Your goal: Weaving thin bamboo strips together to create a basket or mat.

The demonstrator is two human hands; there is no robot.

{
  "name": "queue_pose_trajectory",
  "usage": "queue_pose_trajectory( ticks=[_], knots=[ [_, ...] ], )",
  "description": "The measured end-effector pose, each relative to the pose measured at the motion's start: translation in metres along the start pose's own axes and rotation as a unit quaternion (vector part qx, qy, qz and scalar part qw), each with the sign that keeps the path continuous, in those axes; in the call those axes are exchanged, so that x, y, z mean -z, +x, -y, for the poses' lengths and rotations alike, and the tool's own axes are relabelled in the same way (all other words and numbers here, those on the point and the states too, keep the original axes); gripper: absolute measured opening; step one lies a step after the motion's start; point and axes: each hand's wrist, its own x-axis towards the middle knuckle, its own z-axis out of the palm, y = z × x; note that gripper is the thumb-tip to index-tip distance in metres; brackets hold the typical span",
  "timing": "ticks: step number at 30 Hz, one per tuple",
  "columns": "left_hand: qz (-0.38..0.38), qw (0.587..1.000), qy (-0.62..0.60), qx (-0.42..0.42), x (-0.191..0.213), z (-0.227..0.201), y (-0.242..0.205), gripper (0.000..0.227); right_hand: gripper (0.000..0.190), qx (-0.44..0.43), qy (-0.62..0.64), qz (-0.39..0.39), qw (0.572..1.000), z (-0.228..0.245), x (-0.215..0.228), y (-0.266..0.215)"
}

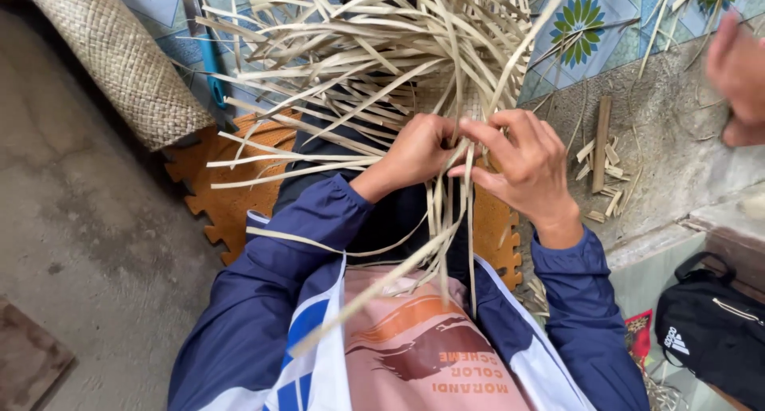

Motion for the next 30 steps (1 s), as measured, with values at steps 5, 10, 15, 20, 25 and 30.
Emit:
queue_pose_trajectory(
  ticks=[5,10,15,20,25,30],
  knots=[
    [0.038,0.994,0.094,-0.041,-0.025,0.062,0.009,0.008,0.007,-0.036,0.110,0.082,0.990,0.002,0.006,0.041],
    [0.007,0.995,0.102,0.017,-0.011,-0.005,0.001,0.011,0.020,-0.160,0.351,-0.262,0.885,-0.065,0.038,0.035],
    [-0.021,0.998,0.067,-0.007,-0.012,-0.002,0.004,0.010,0.040,-0.222,0.249,-0.180,0.925,0.004,0.036,0.012],
    [0.020,0.997,0.071,-0.014,-0.011,0.000,0.002,0.017,0.017,-0.233,0.186,-0.074,0.952,0.036,0.005,-0.006],
    [0.004,0.992,0.123,-0.017,-0.013,-0.008,-0.003,0.019,0.013,-0.288,0.290,-0.104,0.907,0.017,-0.011,-0.024],
    [-0.049,0.962,0.263,-0.045,-0.024,-0.003,-0.007,0.031,0.014,-0.329,0.361,-0.101,0.867,0.015,-0.012,-0.028]
  ],
)
